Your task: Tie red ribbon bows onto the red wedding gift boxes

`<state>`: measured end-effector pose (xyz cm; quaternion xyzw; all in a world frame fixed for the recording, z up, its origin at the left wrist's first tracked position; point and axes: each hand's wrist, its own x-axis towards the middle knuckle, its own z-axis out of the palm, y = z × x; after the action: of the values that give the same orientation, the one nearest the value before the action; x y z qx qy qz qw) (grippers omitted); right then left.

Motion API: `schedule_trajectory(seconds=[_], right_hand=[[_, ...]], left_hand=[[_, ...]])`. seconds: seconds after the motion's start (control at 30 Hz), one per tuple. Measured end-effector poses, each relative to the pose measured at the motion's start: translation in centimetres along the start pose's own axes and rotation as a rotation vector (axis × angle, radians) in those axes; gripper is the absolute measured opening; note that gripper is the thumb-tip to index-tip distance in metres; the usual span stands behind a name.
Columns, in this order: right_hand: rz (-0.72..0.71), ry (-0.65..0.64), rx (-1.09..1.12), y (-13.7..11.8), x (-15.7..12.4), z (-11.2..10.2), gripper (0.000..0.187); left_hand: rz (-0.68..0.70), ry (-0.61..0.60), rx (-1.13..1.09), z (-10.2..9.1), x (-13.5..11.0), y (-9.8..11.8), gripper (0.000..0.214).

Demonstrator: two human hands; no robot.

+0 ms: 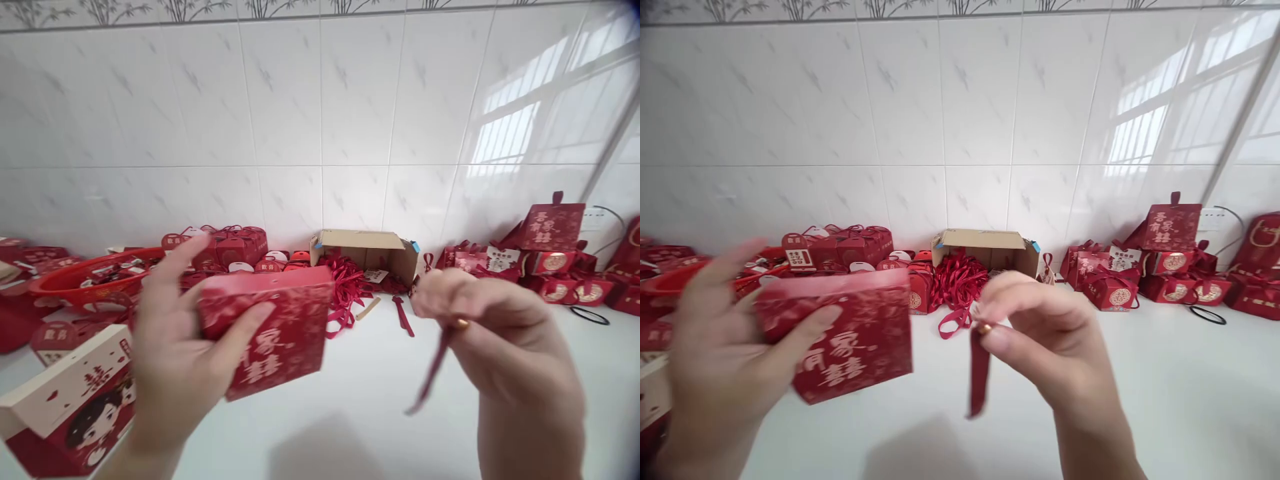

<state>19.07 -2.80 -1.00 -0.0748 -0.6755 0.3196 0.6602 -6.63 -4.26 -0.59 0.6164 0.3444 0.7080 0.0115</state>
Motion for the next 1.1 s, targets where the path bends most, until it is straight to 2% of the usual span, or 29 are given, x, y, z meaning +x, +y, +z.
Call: schedule_trajectory(seconds=[0.07,0.13,0.23,0.3,0.4,0.53,0.63,0.87,1.1], right_hand=[[0.003,0.045,-0.103,0.9,0.3,0.8,0.015],[0.01,0.076,-0.15,1.8,0.7,1.2,0.014],[0.034,0.093,-0.116,2.6,1.0,1.4,0.013],[0.032,0.117,-0.106,3.0,1.0,1.5,0.015],[0.041,0.157,-0.131,3.4,1.0,1.5,0.015],[0.05,0.225,-0.21,3.9,1.2,1.5,0.012],[0.068,0.228,-0.231,4.2,1.4,1.5,0.014],[0.081,0.226,-0.23,4.6,1.3,1.6,0.015],[0.008,0.198,-0.259,4.4,1.5,1.2,0.017]], left_hand=[[0.016,-0.07,-0.019,3.7,1.0,1.4,0.078],[0.0,-0.103,-0.049,6.3,1.0,1.9,0.061],[-0.036,-0.095,-0.131,8.8,0.4,1.7,0.025],[-0.065,-0.079,-0.175,9.6,0.0,1.2,0.016],[-0.084,-0.088,-0.22,10.2,-0.2,0.5,0.013],[-0.141,-0.218,-0.436,10.2,0.0,0.0,0.006],[-0.176,-0.241,-0.451,10.1,0.0,-0.1,0.007],[-0.066,-0.2,-0.317,10.1,-0.1,-0.1,0.012],[0.07,-0.185,-0.258,10.1,-0.3,-0.7,0.006]])
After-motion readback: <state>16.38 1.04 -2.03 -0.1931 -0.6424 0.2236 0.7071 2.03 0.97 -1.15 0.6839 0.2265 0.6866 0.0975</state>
